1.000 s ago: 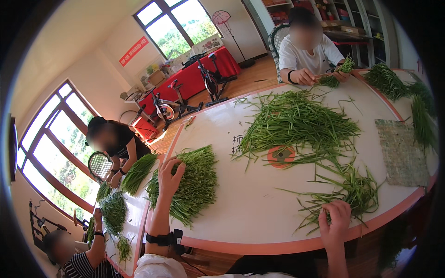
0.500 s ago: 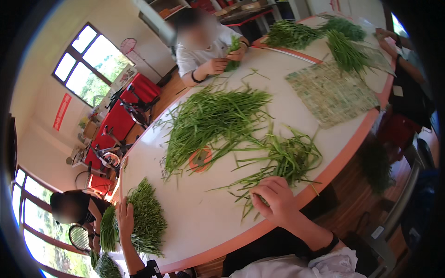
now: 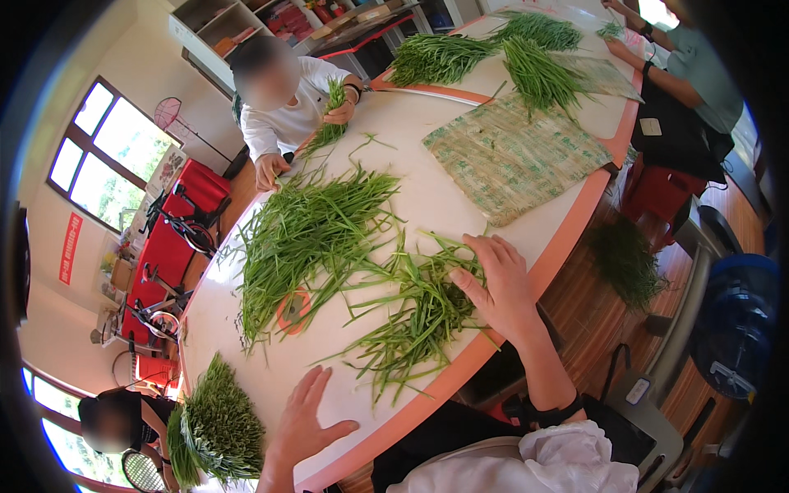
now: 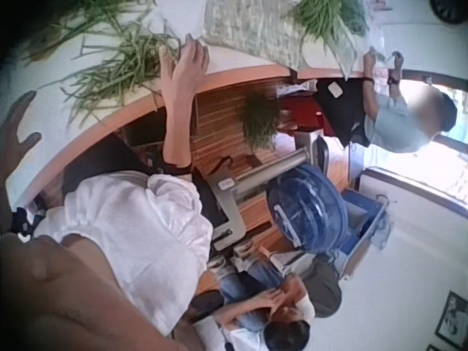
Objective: The person sorts a large pile of chives by hand on a table, picking through individual stalks and grouping them together.
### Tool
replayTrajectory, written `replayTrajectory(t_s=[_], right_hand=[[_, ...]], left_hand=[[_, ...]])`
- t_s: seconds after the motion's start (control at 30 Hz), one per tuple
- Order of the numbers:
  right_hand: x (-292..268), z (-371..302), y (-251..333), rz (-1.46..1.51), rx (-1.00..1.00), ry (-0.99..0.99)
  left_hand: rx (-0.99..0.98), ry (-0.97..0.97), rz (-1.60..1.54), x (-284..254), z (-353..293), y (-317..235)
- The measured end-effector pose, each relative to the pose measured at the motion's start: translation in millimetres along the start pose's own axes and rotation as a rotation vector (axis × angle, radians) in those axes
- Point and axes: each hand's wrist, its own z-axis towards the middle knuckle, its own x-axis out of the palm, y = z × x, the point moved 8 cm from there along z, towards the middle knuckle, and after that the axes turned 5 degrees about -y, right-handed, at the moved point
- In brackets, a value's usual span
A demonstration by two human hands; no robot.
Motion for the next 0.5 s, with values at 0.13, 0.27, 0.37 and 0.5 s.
replayTrajectory(t_s=[0.13, 0.27, 0.37, 0.5], right_hand=[[34.3, -2.4, 32.3, 0.000, -0.138, 0.133], [34.6, -3.1, 39.9, -0.022, -0.188, 0.073], [32.5, -14.8, 42.9, 0.023, -0.163, 0.165], [24.6, -45.2, 62.0, 0.109, -0.215, 0.234]], left_hand=[[0.155, -0.173, 0.152, 23.5, 48.7, -38.5], [0.113, -0.190, 0.028, 28.2, 73.5, -52.0], [0.188, -0.280, -0.189, 40.7, 86.5, -59.7], [0.050, -0.117, -0.729, 53.8, 96.2, -77.1]])
